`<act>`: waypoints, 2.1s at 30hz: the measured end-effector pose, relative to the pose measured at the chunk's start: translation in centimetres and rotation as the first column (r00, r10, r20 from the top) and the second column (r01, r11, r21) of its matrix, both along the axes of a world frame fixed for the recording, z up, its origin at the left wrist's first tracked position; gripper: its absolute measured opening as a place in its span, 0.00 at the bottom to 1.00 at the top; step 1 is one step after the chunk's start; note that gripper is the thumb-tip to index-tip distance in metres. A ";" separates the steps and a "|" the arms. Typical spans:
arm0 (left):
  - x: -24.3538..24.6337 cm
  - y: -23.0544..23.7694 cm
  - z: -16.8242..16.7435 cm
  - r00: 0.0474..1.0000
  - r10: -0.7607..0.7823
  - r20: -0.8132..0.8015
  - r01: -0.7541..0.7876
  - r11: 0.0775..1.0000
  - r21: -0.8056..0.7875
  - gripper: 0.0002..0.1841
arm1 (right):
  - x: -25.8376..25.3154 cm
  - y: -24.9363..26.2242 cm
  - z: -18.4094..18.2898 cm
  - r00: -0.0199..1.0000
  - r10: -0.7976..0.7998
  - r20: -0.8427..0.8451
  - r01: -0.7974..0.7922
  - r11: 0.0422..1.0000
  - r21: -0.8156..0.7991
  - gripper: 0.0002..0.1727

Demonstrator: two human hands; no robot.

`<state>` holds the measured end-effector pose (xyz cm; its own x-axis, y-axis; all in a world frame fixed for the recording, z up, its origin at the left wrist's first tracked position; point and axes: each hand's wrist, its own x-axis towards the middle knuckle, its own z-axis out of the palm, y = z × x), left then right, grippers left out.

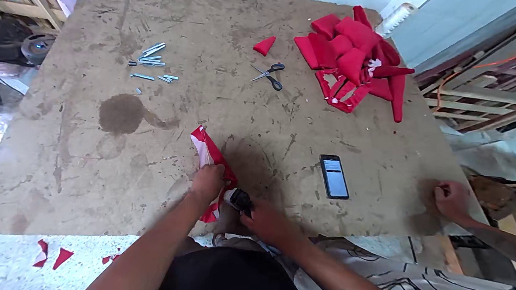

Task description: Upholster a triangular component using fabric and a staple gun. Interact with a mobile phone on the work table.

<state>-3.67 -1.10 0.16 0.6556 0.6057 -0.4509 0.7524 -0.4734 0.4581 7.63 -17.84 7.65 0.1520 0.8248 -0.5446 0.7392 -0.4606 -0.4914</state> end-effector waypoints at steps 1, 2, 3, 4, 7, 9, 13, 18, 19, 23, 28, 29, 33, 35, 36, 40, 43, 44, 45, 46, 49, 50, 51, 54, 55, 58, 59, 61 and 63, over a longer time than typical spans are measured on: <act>-0.1 -0.2 -0.1 1.000 0.002 -0.003 -0.002 1.000 0.007 0.16 | -0.2 0.1 0.2 1.000 0.009 0.000 -0.009 1.000 -0.018 0.27; -0.2 -0.3 0.0 1.000 0.003 0.001 -0.003 1.000 0.016 0.14 | -0.3 0.4 0.5 1.000 0.019 0.000 -0.019 0.999 -0.042 0.27; -0.4 -0.3 0.3 1.000 0.011 0.022 -0.012 1.000 0.021 0.11 | -0.2 0.7 0.8 1.000 0.024 0.002 -0.024 0.998 -0.064 0.27; -0.9 -0.4 0.9 0.997 0.039 0.061 -0.040 0.999 0.011 0.09 | -0.2 0.9 1.1 1.000 0.025 0.003 -0.025 0.997 -0.076 0.26; -4.2 -3.2 2.9 0.970 0.179 0.164 -0.187 0.982 0.029 0.11 | -0.1 1.3 1.4 0.999 0.046 0.002 -0.046 0.995 -0.088 0.26; -6.3 -6.8 2.6 0.957 0.238 0.165 -0.255 0.963 0.088 0.20 | -0.1 1.4 1.5 0.999 0.048 -0.010 -0.049 0.995 -0.084 0.28; -7.1 -11.7 -1.2 0.956 0.229 0.182 -0.267 0.937 0.225 0.31 | -0.2 1.5 1.4 0.997 0.071 0.025 -0.068 0.994 -0.087 0.25; -8.7 -11.6 -3.6 0.868 0.274 0.414 -0.374 0.909 0.184 0.08 | 0.1 0.9 0.7 0.998 0.063 0.029 -0.061 0.995 -0.075 0.23; -8.9 -11.6 -3.8 0.833 0.315 0.454 -0.419 0.896 0.147 0.08 | 0.2 0.9 0.6 0.998 0.058 0.025 -0.056 0.996 -0.063 0.23; -9.0 -11.5 -4.3 0.705 0.525 0.476 -0.580 0.814 -0.039 0.08 | 0.3 0.3 0.2 0.999 0.036 0.019 -0.035 0.998 -0.053 0.24; -9.7 -10.7 -4.4 0.714 0.530 0.457 -0.529 0.836 -0.144 0.07 | 0.2 -0.3 0.1 0.999 0.048 -0.006 -0.048 0.998 -0.034 0.23; -9.8 -10.4 -4.5 0.718 0.522 0.460 -0.513 0.844 -0.156 0.08 | 0.1 -0.4 0.0 0.999 0.051 0.000 -0.051 0.998 -0.033 0.24; -10.3 -9.6 -4.6 0.757 0.481 0.443 -0.458 0.874 -0.166 0.07 | -0.4 -0.6 -0.2 0.997 0.065 0.028 -0.063 0.997 -0.051 0.22; -10.6 -9.2 -4.8 0.812 0.406 0.420 -0.415 0.907 -0.075 0.07 | -0.6 -0.7 -0.4 0.997 0.065 0.039 -0.063 0.997 -0.034 0.22; -10.8 -9.1 -4.9 0.829 0.370 0.419 -0.401 0.916 -0.015 0.07 | -0.7 -0.9 -0.6 0.997 0.065 0.036 -0.065 0.998 -0.016 0.21; -11.3 -8.4 -5.5 0.843 0.317 0.435 -0.396 0.912 0.103 0.08 | -0.7 -1.7 -1.7 0.998 0.054 0.011 -0.055 0.991 0.121 0.17; -11.5 -7.8 -5.5 0.846 0.332 0.418 -0.393 0.917 0.068 0.08 | -0.8 -1.6 -1.4 0.997 0.070 0.024 -0.073 0.991 0.111 0.16; -11.4 -7.7 -5.5 0.854 0.333 0.399 -0.388 0.919 0.063 0.09 | -0.9 -1.6 -1.3 0.996 0.080 0.035 -0.083 0.991 0.106 0.16; -11.4 -7.5 -5.4 0.863 0.330 0.383 -0.383 0.921 0.068 0.09 | -1.0 -1.5 -1.2 0.995 0.086 0.041 -0.090 0.991 0.095 0.16; -11.3 -7.3 -5.3 0.871 0.323 0.370 -0.376 0.923 0.078 0.09 | -1.2 -1.4 -1.1 0.995 0.094 0.041 -0.098 0.992 0.081 0.16; -11.2 -7.0 -5.0 0.884 0.323 0.338 -0.370 0.926 0.081 0.13 | -1.8 -1.0 -0.9 0.992 0.112 0.065 -0.115 0.992 0.046 0.17; -11.2 -7.0 -4.9 0.887 0.324 0.328 -0.369 0.926 0.083 0.14 | -1.9 -0.8 -0.9 0.990 0.116 0.073 -0.119 0.993 0.027 0.17; -11.2 -7.0 -4.9 0.891 0.323 0.319 -0.366 0.927 0.085 0.15 | -2.0 -0.8 -0.9 0.990 0.116 0.079 -0.118 0.993 0.014 0.17; -11.0 -6.9 -4.8 0.897 0.321 0.304 -0.359 0.930 0.080 0.16 | -1.9 -0.8 -0.9 0.991 0.107 0.081 -0.108 0.994 0.013 0.17; -11.1 -6.7 -4.8 0.900 0.318 0.298 -0.355 0.931 0.079 0.16 | -2.1 -0.8 -0.7 0.991 0.113 0.073 -0.114 0.993 0.014 0.18; -11.3 -6.7 -4.6 0.908 0.301 0.290 -0.337 0.938 0.081 0.16 | -3.3 -1.4 -0.7 0.991 0.127 0.042 -0.129 0.991 0.028 0.19; -11.3 -6.7 -4.5 0.911 0.296 0.288 -0.333 0.939 0.087 0.16 | -3.6 -1.7 -0.8 0.992 0.123 0.038 -0.124 0.992 0.029 0.19; -11.3 -6.9 -4.5 0.914 0.290 0.283 -0.328 0.939 0.099 0.17 | -3.9 -2.0 -0.9 0.992 0.116 0.039 -0.117 0.993 0.029 0.19; -11.4 -6.9 -4.4 0.918 0.288 0.273 -0.325 0.940 0.101 0.17 | -4.0 -2.1 -0.9 0.992 0.122 0.039 -0.123 0.992 0.023 0.19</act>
<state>-15.03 -7.99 -4.27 0.5080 0.8399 -0.1911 0.7400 -0.3120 0.5958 3.65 -19.92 6.74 0.0683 0.8521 -0.5189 0.8073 -0.3528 -0.4730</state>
